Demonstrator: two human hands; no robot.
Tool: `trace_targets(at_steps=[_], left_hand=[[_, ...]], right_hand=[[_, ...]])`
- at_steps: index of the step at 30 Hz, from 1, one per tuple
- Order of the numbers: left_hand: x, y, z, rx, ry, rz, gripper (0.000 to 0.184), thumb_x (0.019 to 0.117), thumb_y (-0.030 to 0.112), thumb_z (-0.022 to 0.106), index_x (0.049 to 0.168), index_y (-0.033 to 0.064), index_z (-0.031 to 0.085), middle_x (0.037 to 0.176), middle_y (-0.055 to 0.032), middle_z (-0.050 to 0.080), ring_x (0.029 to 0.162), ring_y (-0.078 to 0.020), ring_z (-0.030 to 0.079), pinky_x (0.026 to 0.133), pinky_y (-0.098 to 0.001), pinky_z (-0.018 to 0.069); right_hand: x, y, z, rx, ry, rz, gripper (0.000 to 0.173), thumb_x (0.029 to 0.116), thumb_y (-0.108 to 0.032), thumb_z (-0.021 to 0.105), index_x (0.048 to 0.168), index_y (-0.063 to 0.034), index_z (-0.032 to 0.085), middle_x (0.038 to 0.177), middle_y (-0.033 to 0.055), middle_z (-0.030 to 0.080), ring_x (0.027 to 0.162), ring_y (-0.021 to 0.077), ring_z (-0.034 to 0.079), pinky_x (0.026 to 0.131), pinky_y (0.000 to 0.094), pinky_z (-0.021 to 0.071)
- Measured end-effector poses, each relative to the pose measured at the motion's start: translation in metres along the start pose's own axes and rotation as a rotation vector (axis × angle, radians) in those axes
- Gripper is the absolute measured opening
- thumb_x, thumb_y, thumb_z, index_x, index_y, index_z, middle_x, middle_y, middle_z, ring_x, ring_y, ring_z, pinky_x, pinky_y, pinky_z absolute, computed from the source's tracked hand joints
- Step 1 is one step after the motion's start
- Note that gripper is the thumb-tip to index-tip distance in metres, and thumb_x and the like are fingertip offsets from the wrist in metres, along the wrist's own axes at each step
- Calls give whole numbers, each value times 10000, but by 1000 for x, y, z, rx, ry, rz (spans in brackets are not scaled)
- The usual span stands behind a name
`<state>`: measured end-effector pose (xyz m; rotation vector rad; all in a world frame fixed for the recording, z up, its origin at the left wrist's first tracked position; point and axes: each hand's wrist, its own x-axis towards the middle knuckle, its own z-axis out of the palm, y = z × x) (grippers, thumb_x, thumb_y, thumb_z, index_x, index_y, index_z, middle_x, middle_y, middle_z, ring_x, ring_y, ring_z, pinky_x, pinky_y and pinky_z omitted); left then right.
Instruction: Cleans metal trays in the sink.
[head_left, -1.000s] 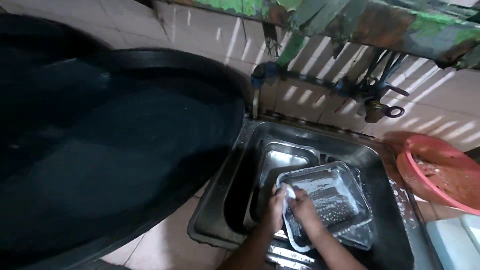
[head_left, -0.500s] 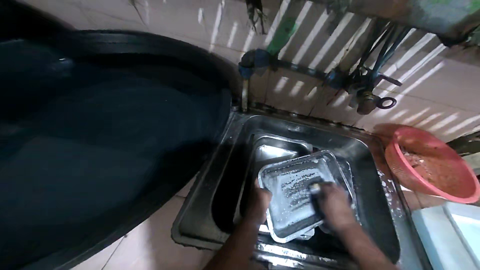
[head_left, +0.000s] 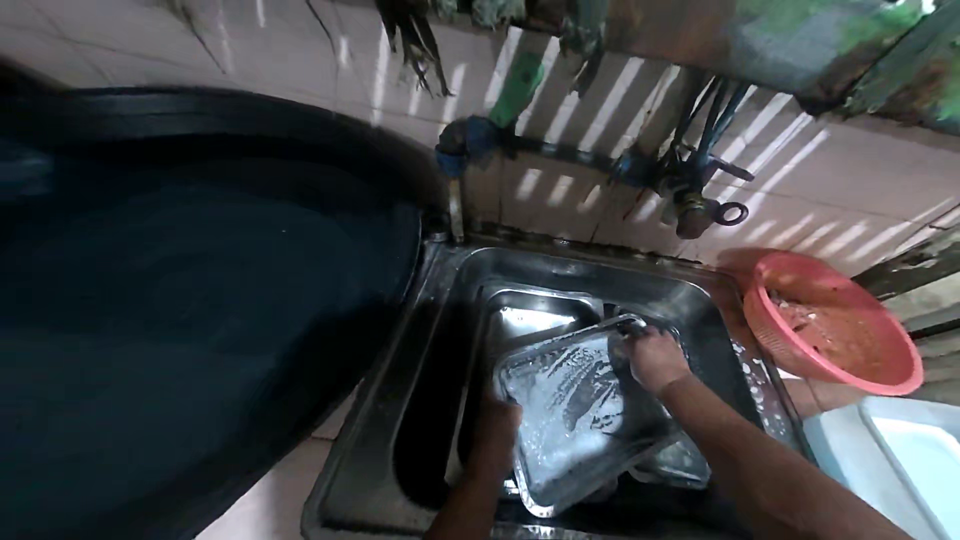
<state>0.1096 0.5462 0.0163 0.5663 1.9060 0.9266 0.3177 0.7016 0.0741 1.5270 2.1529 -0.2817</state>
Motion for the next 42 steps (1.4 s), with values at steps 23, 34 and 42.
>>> trace_targets(at_steps=[23,34,42], left_hand=[[-55,8,25,1056,-526,712,429,1072,297,492,1419,70,602,1498,-187,529,1418,-372,463,1191,-558,339],[-102,87,28,1029,-359,652,423,1068,155,458,1464,24,526,1386,-245,599,1275,-407,590,1088,-572,454],[-157,209,31,1044,-317,666,320,1033,194,522,1311,127,664,1283,-147,680,1203,-334,643,1016,-572,503]], right_hand=[[-178,56,51,1965,191,170,445,1038,-135,547,1472,-82,460,1118,135,679,884,205,698,738,401,606],[-225,88,35,1808,658,199,431,962,-148,649,1353,-4,541,1083,117,692,909,160,696,799,374,601],[-190,24,-37,491,1097,-267,342,846,-177,736,1187,-159,758,1259,103,709,1214,363,636,992,584,512]])
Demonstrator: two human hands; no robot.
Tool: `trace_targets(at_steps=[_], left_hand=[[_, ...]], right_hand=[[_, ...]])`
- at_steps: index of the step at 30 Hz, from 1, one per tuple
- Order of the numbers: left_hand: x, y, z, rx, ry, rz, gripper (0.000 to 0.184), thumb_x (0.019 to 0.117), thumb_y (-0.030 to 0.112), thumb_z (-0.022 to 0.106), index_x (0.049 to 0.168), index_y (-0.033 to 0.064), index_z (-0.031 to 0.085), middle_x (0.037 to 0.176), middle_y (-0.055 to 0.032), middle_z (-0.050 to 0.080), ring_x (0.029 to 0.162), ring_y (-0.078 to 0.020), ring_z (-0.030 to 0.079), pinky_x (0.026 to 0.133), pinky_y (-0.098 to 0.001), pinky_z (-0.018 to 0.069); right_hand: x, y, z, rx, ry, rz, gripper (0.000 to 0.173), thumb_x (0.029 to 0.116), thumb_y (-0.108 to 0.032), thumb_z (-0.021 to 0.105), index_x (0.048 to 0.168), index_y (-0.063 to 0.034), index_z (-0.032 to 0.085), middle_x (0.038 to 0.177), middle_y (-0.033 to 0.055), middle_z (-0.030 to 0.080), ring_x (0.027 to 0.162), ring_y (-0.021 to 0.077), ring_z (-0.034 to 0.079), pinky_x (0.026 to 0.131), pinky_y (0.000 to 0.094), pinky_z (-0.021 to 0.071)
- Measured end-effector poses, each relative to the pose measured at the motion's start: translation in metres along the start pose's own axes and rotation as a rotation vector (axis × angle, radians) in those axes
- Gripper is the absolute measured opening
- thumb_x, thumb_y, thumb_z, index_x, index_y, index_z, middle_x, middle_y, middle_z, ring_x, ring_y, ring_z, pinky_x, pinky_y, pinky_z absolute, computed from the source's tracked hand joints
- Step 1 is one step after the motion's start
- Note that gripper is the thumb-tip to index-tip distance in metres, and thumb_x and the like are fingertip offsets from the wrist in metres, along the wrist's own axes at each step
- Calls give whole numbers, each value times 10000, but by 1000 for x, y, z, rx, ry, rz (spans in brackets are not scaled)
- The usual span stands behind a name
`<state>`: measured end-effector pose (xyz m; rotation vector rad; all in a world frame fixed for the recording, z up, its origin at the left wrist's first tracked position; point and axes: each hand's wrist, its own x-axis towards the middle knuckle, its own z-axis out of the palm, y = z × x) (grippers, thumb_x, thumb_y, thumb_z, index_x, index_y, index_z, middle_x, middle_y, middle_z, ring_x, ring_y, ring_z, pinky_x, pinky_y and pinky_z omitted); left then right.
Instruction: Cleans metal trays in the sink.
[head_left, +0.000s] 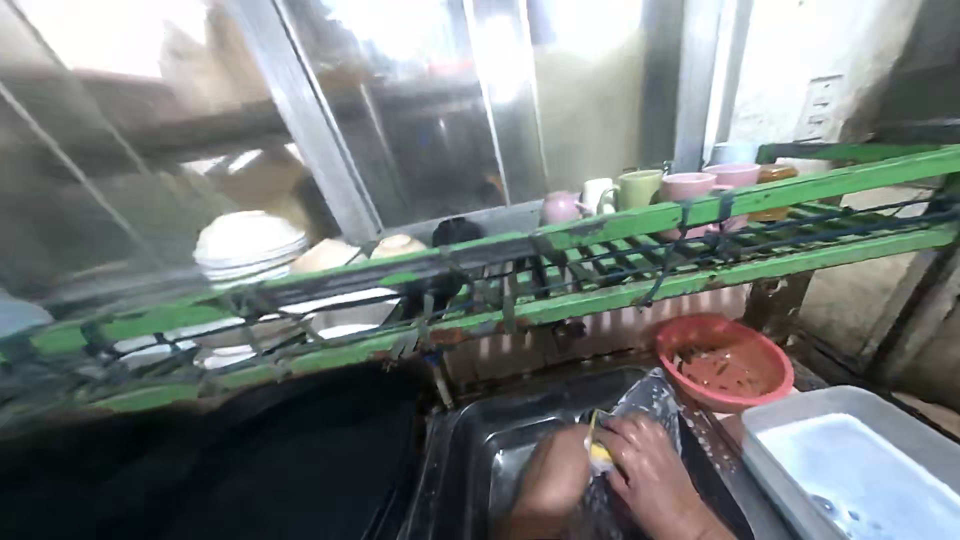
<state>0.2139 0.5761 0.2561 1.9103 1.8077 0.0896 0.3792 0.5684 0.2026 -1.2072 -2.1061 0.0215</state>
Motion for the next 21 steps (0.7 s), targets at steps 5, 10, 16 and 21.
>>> trace_targets(at_steps=[5,10,16,21], left_hand=[[-27,-7,-8,138,15,-33,398,1096,318,391,1337,147,657,1350,-121,658,1263,-316,616,1057,-553,471],[-22,-7,-3,151,46,-60,381,1072,284,442,1344,118,650,1321,-146,672,1228,-340,637,1027,-570,488],[-35,-50,3,-84,222,134,356,1061,238,492,1192,-3,720,1139,-225,721,1106,-390,683,993,-611,498],[-21,-59,4,-448,296,135,326,1044,184,525,1139,-78,695,1013,-226,710,984,-317,678,938,-521,517]], right_hand=[[31,57,-23,-47,-141,334,402,941,-185,622,1332,-106,673,1402,152,615,1346,381,527,1119,574,409],[15,2,14,-13,-98,35,454,948,-452,659,1261,-127,708,1337,125,670,1272,365,603,1050,587,467],[41,65,-14,463,-84,564,471,927,-233,721,1330,-4,634,1459,166,564,1392,313,488,1184,486,362],[56,54,-34,719,-34,690,510,904,-185,755,1352,-17,577,1249,202,659,1153,279,649,1020,472,515]])
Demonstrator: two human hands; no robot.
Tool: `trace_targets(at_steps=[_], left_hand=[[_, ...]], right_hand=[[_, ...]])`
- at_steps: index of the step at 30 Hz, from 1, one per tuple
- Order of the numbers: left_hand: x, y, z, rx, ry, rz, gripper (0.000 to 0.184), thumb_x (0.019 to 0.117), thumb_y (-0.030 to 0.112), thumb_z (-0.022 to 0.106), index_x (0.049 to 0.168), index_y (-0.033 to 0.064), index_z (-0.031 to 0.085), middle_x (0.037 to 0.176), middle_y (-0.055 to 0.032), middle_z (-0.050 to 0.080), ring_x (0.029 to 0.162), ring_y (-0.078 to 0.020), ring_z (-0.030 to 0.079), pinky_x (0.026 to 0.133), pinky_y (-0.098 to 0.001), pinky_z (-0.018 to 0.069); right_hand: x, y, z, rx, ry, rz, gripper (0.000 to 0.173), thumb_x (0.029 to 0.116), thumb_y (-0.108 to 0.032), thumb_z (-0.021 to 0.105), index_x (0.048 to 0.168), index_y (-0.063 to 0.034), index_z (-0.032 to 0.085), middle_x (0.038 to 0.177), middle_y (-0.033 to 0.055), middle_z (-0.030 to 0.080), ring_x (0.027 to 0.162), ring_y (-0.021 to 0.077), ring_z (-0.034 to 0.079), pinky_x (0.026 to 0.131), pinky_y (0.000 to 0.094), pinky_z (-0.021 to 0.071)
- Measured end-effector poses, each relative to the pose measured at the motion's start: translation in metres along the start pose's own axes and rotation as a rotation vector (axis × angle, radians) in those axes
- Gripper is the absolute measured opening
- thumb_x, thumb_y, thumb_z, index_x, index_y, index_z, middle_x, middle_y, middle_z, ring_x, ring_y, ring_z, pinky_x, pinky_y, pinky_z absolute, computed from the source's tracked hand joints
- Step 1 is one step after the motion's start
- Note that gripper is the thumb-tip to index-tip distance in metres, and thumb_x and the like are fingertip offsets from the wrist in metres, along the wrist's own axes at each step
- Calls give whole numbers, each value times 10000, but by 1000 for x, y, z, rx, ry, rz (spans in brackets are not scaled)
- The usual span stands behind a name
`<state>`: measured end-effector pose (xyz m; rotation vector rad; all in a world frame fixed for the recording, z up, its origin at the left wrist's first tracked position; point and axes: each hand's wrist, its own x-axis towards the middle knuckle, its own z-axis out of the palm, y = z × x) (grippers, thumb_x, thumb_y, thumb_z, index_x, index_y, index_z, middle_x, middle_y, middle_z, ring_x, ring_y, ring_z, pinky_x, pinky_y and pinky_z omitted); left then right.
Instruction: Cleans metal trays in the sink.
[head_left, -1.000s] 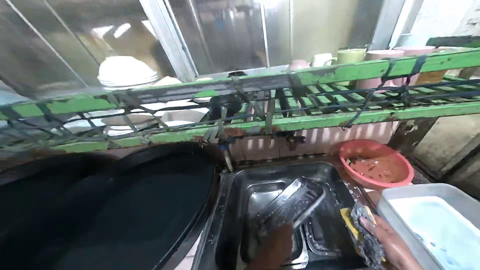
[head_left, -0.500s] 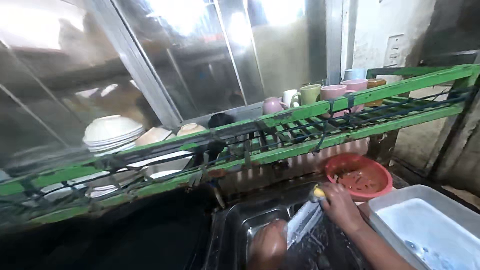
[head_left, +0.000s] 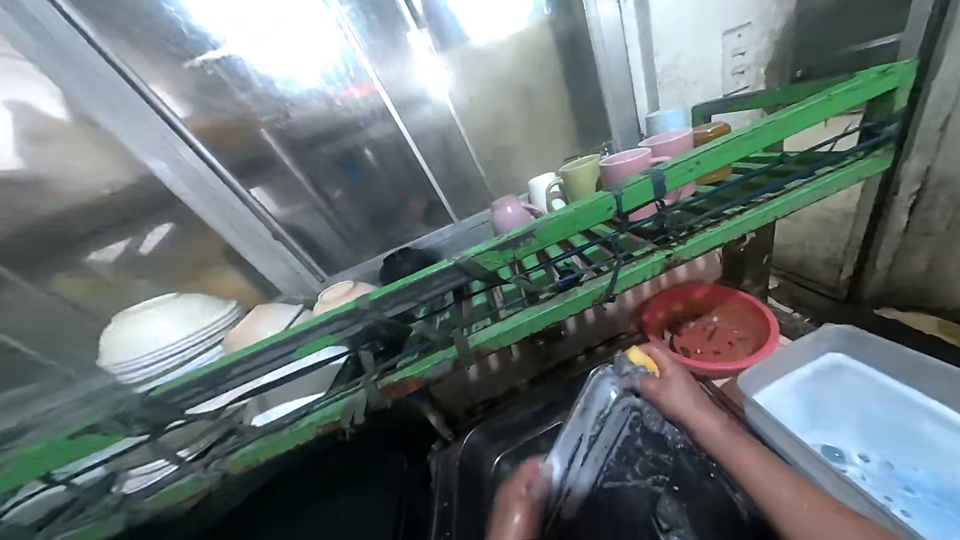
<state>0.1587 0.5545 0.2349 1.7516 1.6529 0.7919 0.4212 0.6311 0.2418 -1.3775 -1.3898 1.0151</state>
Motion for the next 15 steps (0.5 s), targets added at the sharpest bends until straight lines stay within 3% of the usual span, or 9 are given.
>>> trace_targets(at_steps=[2,4,6,8,11,14,15], left_hand=[[9,21,2,-138,62,8,329,1062,179,481,1164,-72,667,1001,-190,697,956,-245,664,916,-457,528],[12,38,6,-287,197,68,297,1042,161,479,1082,-54,680,921,-113,688,877,-140,655,856,-365,545],[6,50,6,-415,285,92,236,1022,131,503,980,-19,680,818,-25,668,777,-44,641,776,-266,558],[-2,62,5,-474,333,77,202,1019,98,527,927,-9,672,762,20,640,723,3,613,730,-206,539],[2,62,14,-384,338,61,223,1032,118,533,968,-34,683,797,-30,655,751,-35,619,757,-248,537],[8,46,32,-382,294,150,236,946,23,537,1112,-97,654,922,-95,706,845,-64,668,819,-266,566],[7,44,31,-421,291,175,215,961,17,538,1102,-97,653,917,-94,709,843,-69,675,817,-267,574]], right_hand=[[-22,-29,22,-166,-87,-174,529,926,-179,706,1427,-74,570,1336,166,650,1252,281,619,1099,489,469],[-34,-40,30,-289,-95,-372,556,927,-207,682,1462,-108,565,1381,146,635,1318,304,572,1142,522,409],[-24,-17,22,-300,40,-500,490,895,-300,709,1335,-88,674,1271,143,698,1229,315,633,1072,549,476],[-5,10,4,-313,110,-441,479,937,-384,678,1256,-28,699,1223,178,704,1181,331,657,1046,553,496],[-12,1,11,-404,138,-543,453,953,-385,648,1194,-7,716,1173,188,723,1133,353,686,993,565,533],[-41,-40,43,-387,-68,-656,444,900,-293,690,1284,-71,690,1265,166,694,1233,363,631,1054,580,479],[-40,-40,46,-364,-76,-655,448,889,-300,689,1286,-93,690,1271,148,694,1241,348,626,1064,572,469]])
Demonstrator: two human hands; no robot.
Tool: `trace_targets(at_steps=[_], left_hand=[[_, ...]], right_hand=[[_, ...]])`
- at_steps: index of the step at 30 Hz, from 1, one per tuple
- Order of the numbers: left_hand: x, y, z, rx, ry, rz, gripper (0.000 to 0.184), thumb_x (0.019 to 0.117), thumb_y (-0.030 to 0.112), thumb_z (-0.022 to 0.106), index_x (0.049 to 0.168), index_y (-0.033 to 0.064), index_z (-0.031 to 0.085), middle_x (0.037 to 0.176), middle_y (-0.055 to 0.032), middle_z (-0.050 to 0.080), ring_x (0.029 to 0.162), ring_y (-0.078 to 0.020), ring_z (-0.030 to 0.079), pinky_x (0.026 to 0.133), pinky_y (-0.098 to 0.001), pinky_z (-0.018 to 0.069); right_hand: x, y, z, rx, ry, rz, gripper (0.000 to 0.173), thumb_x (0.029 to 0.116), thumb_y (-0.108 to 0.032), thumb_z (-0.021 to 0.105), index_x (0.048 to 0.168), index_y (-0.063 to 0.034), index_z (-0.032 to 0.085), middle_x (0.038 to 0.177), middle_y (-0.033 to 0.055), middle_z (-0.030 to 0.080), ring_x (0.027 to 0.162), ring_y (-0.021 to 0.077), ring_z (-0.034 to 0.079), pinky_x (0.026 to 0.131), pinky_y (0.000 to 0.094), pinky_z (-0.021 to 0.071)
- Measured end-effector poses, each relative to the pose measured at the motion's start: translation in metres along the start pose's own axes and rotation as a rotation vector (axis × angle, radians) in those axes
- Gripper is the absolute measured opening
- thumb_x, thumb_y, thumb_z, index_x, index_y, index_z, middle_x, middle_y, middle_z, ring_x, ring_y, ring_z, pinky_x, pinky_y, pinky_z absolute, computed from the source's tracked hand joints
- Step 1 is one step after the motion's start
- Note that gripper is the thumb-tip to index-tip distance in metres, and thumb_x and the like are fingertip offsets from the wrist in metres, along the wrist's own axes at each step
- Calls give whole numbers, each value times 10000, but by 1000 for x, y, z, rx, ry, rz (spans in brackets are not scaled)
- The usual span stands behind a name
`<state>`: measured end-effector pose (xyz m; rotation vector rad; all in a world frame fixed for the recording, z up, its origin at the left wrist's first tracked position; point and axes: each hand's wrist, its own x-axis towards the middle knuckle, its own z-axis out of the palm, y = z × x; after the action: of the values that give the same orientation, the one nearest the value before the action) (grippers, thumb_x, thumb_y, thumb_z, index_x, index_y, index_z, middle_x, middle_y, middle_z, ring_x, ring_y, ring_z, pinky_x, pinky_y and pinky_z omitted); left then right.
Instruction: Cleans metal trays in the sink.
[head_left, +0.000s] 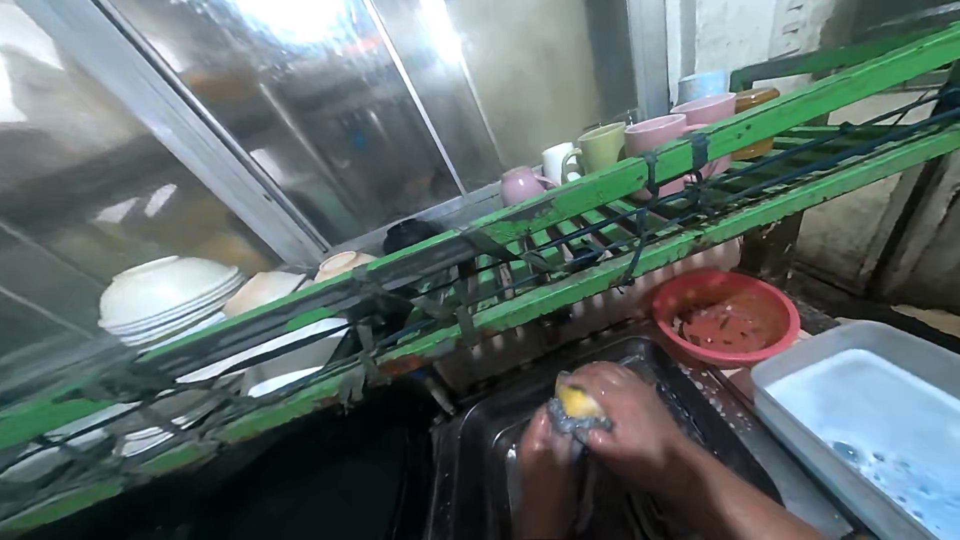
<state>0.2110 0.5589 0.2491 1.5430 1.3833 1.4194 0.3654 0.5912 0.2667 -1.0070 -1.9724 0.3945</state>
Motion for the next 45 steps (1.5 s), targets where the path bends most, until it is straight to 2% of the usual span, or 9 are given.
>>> trace_targets(at_steps=[4,8,14,19,23,30,34,39,45], left_hand=[[-4,17,-24,-337,52,-77,243,1005,57,502,813,88,649,669,58,637,606,-21,611,592,-216,549],[-8,20,-40,-394,203,-85,277,1037,97,367,954,102,631,810,112,698,777,14,683,756,-227,601],[13,-2,-71,43,-264,-285,220,1020,226,560,959,54,684,822,18,650,780,-63,620,769,-302,538],[-9,21,-48,-229,54,-79,258,965,100,590,709,118,623,619,67,587,563,-27,560,549,-220,502],[-19,33,-78,-144,91,-17,298,951,63,557,704,196,656,654,117,621,608,8,589,598,-198,527],[-19,2,-34,-349,50,-147,266,1000,19,472,827,87,662,694,63,675,634,-25,640,615,-224,564],[-27,9,-69,-301,85,-123,326,956,31,509,695,168,648,627,81,638,572,-21,602,567,-221,537],[-26,-14,-88,-427,166,-121,301,966,105,417,857,186,686,794,84,722,752,-21,690,712,-241,597],[5,-5,-79,332,-276,-186,312,1047,273,542,1002,14,710,898,-58,677,846,-117,634,823,-357,538]], right_hand=[[0,60,-9,360,185,429,418,928,-228,702,1272,6,659,1213,133,701,1150,189,659,1031,393,525],[6,43,-21,813,379,763,514,1011,-99,579,1478,25,403,1248,133,620,1035,49,625,902,217,521],[8,2,-12,200,2,368,439,922,-218,689,1315,-29,652,1245,159,695,1187,266,655,1052,497,505],[-2,15,5,-61,34,-127,410,923,-348,643,1262,-123,691,1198,122,723,1163,323,672,979,575,524],[-7,89,-21,-179,104,37,430,897,-352,680,1228,-80,716,1214,132,712,1199,323,649,1035,548,506],[-5,3,31,-44,112,-250,377,914,-324,690,1227,-113,708,1140,102,743,1107,287,699,982,514,546],[-5,74,-10,70,71,317,426,911,-276,726,1272,-50,700,1275,161,689,1253,314,617,1099,530,463],[4,97,-28,612,403,757,412,1025,-172,602,1402,-27,524,1196,137,663,1037,156,644,922,372,535],[22,17,-30,139,217,245,368,889,-157,713,1245,-71,670,1100,102,724,1004,210,703,887,500,585]])
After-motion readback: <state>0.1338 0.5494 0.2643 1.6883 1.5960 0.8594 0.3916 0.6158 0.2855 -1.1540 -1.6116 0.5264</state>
